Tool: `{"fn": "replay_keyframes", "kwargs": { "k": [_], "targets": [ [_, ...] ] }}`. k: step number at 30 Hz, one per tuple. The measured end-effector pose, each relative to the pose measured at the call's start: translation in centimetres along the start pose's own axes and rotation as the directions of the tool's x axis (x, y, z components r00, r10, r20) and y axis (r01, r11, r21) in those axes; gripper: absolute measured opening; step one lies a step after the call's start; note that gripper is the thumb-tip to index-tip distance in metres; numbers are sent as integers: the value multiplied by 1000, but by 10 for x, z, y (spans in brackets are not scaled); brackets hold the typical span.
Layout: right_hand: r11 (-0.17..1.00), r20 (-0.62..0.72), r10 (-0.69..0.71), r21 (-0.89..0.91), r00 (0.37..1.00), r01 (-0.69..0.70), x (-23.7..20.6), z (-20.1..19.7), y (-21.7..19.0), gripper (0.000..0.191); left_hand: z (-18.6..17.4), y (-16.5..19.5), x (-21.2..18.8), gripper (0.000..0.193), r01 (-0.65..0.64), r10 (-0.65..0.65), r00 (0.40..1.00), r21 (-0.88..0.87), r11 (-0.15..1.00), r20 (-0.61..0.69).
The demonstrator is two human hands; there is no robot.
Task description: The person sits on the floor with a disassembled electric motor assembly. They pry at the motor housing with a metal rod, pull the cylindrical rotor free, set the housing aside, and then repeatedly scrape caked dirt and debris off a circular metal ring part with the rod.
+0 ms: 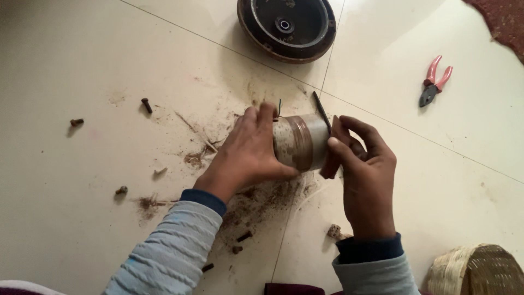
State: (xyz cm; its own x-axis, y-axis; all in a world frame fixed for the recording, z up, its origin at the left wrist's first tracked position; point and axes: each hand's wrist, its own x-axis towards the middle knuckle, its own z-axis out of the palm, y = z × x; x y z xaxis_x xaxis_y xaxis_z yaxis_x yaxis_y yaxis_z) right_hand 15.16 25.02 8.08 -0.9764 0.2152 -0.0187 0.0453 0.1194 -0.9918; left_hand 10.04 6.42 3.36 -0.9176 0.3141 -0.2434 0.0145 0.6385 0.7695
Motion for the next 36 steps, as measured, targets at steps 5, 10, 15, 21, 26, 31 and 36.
{"fn": "replay_keyframes", "kwargs": {
  "k": [5, 10, 15, 21, 26, 31, 36],
  "targets": [
    [999, -70, -13, -50, 997, 9, -2, -3, -5, 48, -4, 1, -3, 125, -100, 103, 993, 50, 994, -63],
    [994, 16, 82, 70, 997, -83, -4, 2, -4, 32, -13, -4, -4, 119, -162, 178, 975, 130, 978, -129],
    [922, 4, -7, -387, 1000, 8, -8, 29, 13, 24, -18, -10, -6, 120, -109, 154, 963, 206, 972, -221],
    [503, 206, -594, -659, 778, 558, -7, 50, 30, 15, -11, -12, -9, 102, -167, 215, 924, 174, 971, -316],
    [515, 122, -578, -713, 807, 477, -9, 61, 38, 11, -4, -13, -10, 92, -229, 274, 879, 158, 960, -390],
    [521, 72, -519, -764, 852, 381, -12, 70, 21, 13, 0, -14, -12, 85, -238, 276, 872, 142, 961, -405],
    [465, 177, -573, -735, 800, 495, -11, 69, 6, 15, 1, -13, -14, 96, -277, 285, 860, 81, 957, -423]
  ]
}}
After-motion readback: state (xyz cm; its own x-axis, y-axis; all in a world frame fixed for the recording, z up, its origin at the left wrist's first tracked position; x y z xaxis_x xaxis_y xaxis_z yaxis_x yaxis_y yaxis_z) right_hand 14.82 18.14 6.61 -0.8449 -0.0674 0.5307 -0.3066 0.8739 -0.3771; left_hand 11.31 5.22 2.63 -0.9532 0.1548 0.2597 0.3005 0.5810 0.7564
